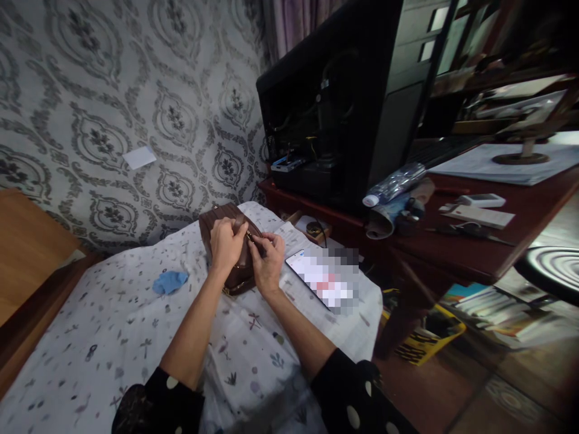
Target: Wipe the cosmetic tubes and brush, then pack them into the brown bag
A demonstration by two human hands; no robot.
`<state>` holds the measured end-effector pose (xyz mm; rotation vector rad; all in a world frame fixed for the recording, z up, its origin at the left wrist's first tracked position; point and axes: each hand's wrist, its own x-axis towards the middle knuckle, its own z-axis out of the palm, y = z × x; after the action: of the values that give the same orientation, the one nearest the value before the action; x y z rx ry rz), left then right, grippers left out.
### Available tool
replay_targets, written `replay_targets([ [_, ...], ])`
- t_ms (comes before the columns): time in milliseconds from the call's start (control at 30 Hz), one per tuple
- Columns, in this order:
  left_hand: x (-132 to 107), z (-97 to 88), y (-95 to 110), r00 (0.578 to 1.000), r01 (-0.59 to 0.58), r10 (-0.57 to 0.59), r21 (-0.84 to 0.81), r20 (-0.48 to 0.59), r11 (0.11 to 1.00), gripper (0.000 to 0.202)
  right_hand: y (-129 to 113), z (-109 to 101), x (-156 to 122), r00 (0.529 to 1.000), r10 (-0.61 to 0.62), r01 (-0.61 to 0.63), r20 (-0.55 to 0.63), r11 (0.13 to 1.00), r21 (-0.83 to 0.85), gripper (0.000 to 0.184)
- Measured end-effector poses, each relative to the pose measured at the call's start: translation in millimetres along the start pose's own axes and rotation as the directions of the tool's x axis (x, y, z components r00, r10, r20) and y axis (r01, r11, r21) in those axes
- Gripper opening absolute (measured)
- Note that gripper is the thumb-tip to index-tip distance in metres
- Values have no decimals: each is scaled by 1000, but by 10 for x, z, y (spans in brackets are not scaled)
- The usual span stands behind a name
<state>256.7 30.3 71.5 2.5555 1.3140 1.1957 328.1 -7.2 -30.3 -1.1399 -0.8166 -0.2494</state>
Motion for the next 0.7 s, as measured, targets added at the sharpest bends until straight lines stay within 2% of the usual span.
replay_targets([
  [200,17,4,-26,1000,-6,7,-46,11,999,18,5,-13,2,1000,-5,5,19,1000,11,14],
  [467,-13,-19,-30,997,-58,59,-29,51,998,26,0,-6,-4,1000,21,-21,13,999,36,15],
  [700,19,-57,-45,995,-40,46,-75,84,996,18,-31,-151,-98,995,58,-57,80,998,-18,18],
])
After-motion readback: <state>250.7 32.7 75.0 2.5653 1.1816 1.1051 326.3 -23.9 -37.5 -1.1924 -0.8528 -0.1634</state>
